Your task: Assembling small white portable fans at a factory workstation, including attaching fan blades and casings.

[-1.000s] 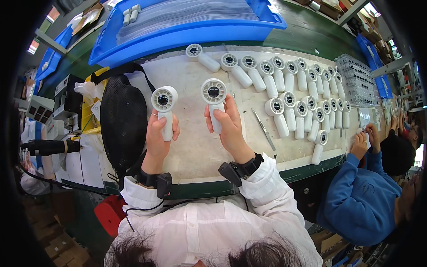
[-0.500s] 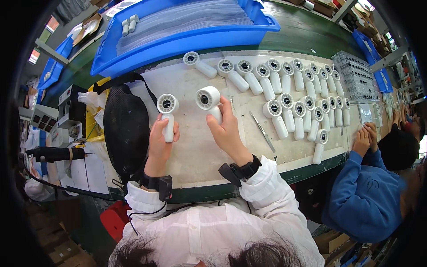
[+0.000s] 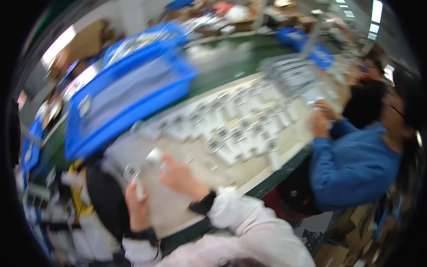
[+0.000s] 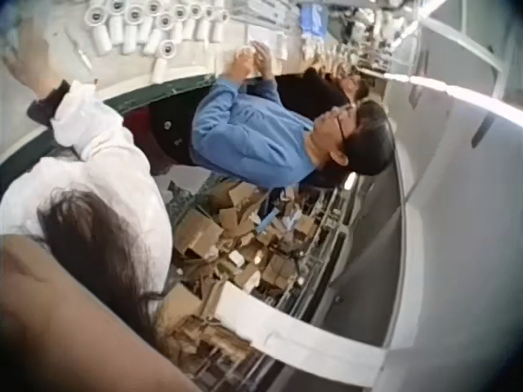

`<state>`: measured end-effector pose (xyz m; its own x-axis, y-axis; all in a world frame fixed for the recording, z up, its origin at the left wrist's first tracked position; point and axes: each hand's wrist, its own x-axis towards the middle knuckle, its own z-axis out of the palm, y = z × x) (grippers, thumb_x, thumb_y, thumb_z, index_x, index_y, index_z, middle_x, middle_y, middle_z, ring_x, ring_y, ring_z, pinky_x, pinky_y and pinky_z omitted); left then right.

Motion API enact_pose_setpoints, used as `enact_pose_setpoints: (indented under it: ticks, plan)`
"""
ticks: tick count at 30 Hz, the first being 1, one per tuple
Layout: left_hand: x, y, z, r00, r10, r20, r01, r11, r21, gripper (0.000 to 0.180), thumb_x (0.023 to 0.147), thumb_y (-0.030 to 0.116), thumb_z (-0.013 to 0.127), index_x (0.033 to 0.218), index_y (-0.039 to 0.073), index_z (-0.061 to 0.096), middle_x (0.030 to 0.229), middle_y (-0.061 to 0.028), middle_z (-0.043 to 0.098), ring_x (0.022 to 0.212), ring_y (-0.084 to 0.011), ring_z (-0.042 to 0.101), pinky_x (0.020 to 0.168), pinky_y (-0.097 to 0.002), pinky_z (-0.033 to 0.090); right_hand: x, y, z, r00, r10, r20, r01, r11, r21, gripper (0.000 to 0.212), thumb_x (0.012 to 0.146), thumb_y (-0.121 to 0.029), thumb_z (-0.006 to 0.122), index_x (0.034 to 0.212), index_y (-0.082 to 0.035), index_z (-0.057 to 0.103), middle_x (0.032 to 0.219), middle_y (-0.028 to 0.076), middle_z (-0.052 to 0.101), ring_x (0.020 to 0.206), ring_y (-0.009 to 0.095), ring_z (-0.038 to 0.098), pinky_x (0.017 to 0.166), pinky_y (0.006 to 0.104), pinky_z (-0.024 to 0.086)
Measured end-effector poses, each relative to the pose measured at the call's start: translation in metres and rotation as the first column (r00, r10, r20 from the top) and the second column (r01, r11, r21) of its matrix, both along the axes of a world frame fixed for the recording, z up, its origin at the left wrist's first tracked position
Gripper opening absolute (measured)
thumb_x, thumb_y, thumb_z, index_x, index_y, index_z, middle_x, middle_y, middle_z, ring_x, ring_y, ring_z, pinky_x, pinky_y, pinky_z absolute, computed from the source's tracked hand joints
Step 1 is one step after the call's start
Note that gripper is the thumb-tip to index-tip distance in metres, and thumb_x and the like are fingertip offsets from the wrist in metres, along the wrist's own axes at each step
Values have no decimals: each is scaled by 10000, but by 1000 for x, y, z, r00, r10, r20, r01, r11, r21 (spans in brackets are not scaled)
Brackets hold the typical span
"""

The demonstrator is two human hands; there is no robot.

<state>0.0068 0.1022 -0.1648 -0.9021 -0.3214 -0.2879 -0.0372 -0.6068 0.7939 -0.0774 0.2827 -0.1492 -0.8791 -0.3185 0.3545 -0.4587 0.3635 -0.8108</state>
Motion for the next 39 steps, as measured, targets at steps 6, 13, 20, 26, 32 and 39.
enact_pose_setpoints:
  ticks: [6, 13, 20, 26, 32, 39]
  plan:
    - [-2, 6, 13, 997, 32, 64, -27, 997, -74, 232, 838, 162, 450, 1057, 88, 426, 606, -20, 453, 467, -94, 444, 370, -210, 343, 1, 7, 16, 987, 56, 149, -64, 997, 51, 508, 760, -183, 548, 1224, -87, 364, 903, 225, 567, 749, 412, 572, 628, 461, 458]
    - [0, 17, 20, 993, 69, 94, -52, 982, -179, 326, 832, 165, 442, 1138, 66, 386, 610, -23, 462, 449, -99, 439, 378, -215, 348, 2, 7, 14, 985, 95, 142, -100, 994, 33, 511, 762, -186, 556, 1228, -71, 377, 915, 220, 575, 781, 404, 575, 653, 446, 463]
    - [-7, 12, 8, 984, 64, -167, -172, 588, -790, 424, 804, 118, 560, 1189, 2, 423, 792, -94, 571, 620, -167, 562, 533, -299, 443, -6, 8, 14, 996, 76, -55, -76, 997, 5, 522, 754, -142, 599, 1233, -66, 406, 930, 204, 565, 826, 378, 578, 667, 399, 466]
    - [-2, 15, 30, 979, 136, -149, -168, 140, -976, 485, 723, 108, 648, 1176, 74, 480, 959, -139, 593, 837, -339, 566, 683, -374, 470, -8, 2, 24, 995, 77, -66, -79, 997, -15, 518, 722, -85, 642, 1204, -66, 452, 851, 138, 588, 701, 238, 596, 616, 312, 464]
    - [4, 10, 31, 951, 72, -299, -287, -147, -947, 496, 665, 38, 678, 1131, 70, 510, 904, -96, 616, 829, -263, 577, 690, -338, 473, -9, 2, 17, 976, 64, -210, -64, 998, 6, 510, 707, -25, 646, 1188, -64, 480, 892, 123, 597, 737, 214, 592, 649, 294, 467]
    - [0, 7, 28, 828, 43, -558, -544, -173, -821, 555, 612, 8, 703, 1126, 73, 504, 878, -52, 613, 787, -235, 569, 652, -337, 462, -15, 8, 15, 953, 22, -303, -16, 1000, 20, 510, 698, 50, 634, 1179, -48, 496, 971, 101, 603, 844, 192, 592, 734, 285, 470]
